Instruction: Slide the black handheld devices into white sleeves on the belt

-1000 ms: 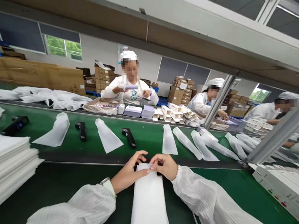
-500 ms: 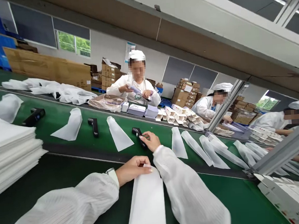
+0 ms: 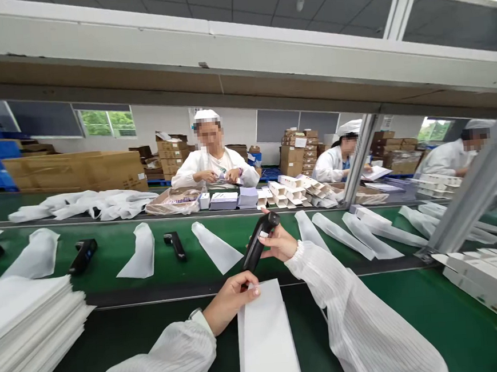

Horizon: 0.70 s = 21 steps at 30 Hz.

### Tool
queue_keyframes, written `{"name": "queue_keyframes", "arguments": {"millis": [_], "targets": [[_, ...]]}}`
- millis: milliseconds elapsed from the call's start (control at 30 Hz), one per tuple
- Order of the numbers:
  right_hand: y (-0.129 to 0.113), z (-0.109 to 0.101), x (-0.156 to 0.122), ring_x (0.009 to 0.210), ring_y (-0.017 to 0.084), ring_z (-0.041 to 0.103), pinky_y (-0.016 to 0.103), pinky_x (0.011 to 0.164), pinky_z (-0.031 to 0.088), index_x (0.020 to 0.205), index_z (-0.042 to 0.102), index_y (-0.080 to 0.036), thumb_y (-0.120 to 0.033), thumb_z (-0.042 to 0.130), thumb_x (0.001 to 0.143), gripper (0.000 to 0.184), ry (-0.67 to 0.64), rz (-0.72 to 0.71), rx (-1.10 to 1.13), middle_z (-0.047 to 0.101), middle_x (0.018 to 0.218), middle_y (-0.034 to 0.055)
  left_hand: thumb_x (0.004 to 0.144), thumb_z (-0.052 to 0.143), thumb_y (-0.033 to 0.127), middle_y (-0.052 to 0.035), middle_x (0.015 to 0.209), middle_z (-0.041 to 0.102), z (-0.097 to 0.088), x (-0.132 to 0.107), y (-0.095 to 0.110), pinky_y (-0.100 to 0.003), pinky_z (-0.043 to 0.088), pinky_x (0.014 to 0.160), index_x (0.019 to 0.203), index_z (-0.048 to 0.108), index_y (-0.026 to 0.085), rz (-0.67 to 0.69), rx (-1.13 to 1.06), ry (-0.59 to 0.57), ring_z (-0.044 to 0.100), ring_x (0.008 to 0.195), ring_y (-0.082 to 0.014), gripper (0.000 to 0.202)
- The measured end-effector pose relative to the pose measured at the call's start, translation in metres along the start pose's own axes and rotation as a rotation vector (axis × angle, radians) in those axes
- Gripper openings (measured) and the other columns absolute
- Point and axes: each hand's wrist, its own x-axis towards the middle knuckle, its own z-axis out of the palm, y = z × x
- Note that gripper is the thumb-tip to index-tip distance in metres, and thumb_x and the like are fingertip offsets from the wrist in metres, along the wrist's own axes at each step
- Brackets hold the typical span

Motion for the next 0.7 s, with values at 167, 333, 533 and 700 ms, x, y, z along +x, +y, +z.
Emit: {"name": "queue_keyframes", "arguments": {"millis": [167, 333, 533, 700], "targets": [[-0.014, -0.002, -0.008, 0.066, 0.019, 0.06, 0.037, 0.053, 0.047, 0.111, 0.016, -0.036, -0.026, 0.066, 0.057, 0.074, 0.171, -0.069, -0.042, 0.055, 0.076, -0.0027, 0.066, 0.059, 0.038, 0.0036, 0.066, 0.036, 0.007, -0.004, 0.007, -0.019, 0.031, 0.058, 0.066, 0.046, 0.016, 0.032, 0.051, 0.028, 0.036, 0.061, -0.0088, 0.026], [-0.006, -0.004, -0.016, 0.061, 0.015, 0.058, 0.031, 0.055, 0.045, 0.1, 0.03, -0.03, -0.032, 0.07, 0.052, 0.063, 0.093, -0.021, -0.081, 0.053, 0.069, -0.0047, 0.066, 0.059, 0.039, 0.0041, 0.063, 0.037, 0.009, 0.0, 0.012, -0.018, 0.032, 0.055, 0.065, 0.044, 0.016, 0.039, -0.005, 0.077, 0.038, 0.058, -0.0083, 0.028], [0.015, 0.012, -0.041, 0.068, 0.012, 0.052, 0.026, 0.065, 0.041, 0.068, 0.057, -0.014, -0.05, 0.057, 0.06, 0.037, -0.268, 0.014, -0.347, 0.054, 0.069, 0.0011, 0.072, 0.055, 0.033, 0.0044, 0.064, 0.036, 0.014, 0.016, 0.042, -0.017, 0.032, 0.055, 0.068, 0.042, 0.017, 0.191, -0.073, 0.227, 0.037, 0.057, -0.007, 0.021], [0.004, 0.0, -0.033, 0.055, 0.013, 0.052, 0.027, 0.054, 0.043, 0.068, 0.056, -0.012, -0.049, 0.06, 0.056, 0.039, 0.004, -0.045, -0.355, 0.054, 0.059, 0.0014, 0.076, 0.047, 0.036, -0.0009, 0.089, 0.041, 0.019, 0.01, 0.045, -0.021, 0.035, 0.068, 0.09, 0.046, 0.022, 0.22, 0.218, 0.336, 0.042, 0.081, -0.0137, 0.02]]}}
